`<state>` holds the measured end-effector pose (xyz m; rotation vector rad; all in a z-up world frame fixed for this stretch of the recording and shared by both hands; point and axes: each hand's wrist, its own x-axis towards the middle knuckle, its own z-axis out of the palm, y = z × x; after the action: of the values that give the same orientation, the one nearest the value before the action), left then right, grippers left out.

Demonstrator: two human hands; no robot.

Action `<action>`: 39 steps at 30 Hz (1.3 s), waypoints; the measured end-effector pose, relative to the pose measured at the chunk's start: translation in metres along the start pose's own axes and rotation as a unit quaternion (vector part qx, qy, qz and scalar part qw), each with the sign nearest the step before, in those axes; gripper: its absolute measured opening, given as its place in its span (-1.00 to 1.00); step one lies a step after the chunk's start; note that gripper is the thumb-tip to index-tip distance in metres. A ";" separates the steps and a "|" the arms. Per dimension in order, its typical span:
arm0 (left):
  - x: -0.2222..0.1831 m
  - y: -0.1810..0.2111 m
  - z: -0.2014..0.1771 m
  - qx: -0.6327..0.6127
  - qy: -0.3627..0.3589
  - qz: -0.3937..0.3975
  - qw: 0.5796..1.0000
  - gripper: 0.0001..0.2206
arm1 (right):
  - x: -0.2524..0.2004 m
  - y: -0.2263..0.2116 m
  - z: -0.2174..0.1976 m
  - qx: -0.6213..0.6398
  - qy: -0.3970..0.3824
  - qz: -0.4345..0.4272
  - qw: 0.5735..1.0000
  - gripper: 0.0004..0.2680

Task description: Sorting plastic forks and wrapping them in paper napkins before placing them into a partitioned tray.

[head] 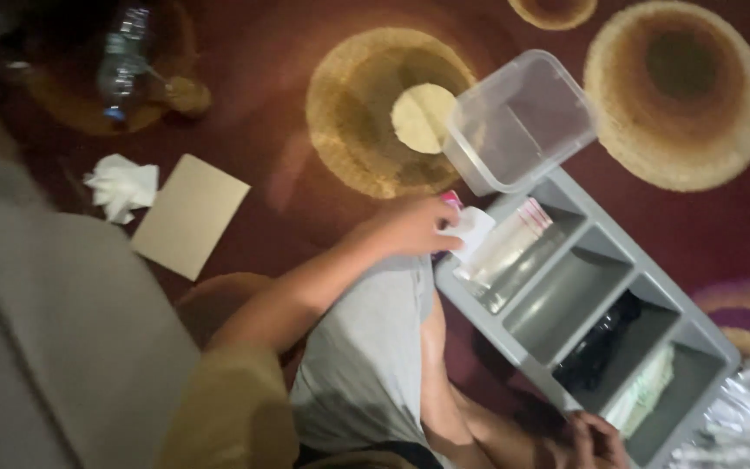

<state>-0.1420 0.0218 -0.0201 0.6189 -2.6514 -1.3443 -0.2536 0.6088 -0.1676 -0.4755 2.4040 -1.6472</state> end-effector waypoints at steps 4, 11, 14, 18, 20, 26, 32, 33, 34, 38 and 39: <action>0.067 0.009 0.058 0.215 -0.119 0.012 0.969 -0.49 | -0.006 -0.074 0.078 0.053 0.057 -0.016 0.997 -0.91; 0.076 -0.002 0.064 0.236 -0.054 0.003 0.970 -0.82 | -0.019 -0.093 0.083 -0.007 0.018 0.028 0.999 -0.87; 0.059 0.007 0.053 0.141 0.027 0.022 0.989 -0.84 | -0.011 -0.103 0.093 0.026 0.001 0.092 0.995 -0.84; 0.059 -0.009 0.081 0.255 -0.109 -0.054 0.959 -0.62 | -0.006 -0.113 0.107 0.008 -0.055 0.074 0.996 -0.86; 0.072 -0.020 0.091 0.268 -0.109 -0.049 0.956 -0.64 | -0.002 -0.119 0.116 0.051 -0.082 0.082 0.992 -0.86; 0.053 0.011 0.073 0.241 -0.059 -0.067 0.966 -0.82 | -0.022 -0.148 0.118 0.041 -0.084 0.115 0.989 -0.88; -0.047 0.086 0.070 -0.140 -0.073 0.127 0.979 -0.91 | -0.017 -0.156 0.106 0.167 -0.046 0.239 0.955 -0.78; -0.070 0.096 0.074 -0.299 -0.173 0.152 0.926 -0.83 | -0.020 -0.168 0.109 0.256 -0.068 0.257 0.930 -0.64; -0.093 0.105 0.077 -0.447 -0.268 0.166 0.837 -0.67 | -0.021 -0.180 0.112 0.343 -0.089 0.269 0.895 -0.48; -0.156 0.212 0.023 -0.434 -0.345 0.259 0.791 -0.80 | -0.038 -0.250 0.114 0.434 -0.304 0.102 0.842 -0.44; -0.160 0.231 0.021 -0.533 -0.400 0.262 0.698 -0.75 | -0.048 -0.265 0.116 0.435 -0.286 0.101 0.848 -0.44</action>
<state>-0.0731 0.2237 0.1644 -0.9698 -1.4901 -2.8006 -0.1294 0.4374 0.0357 -0.4268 1.0823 -1.9097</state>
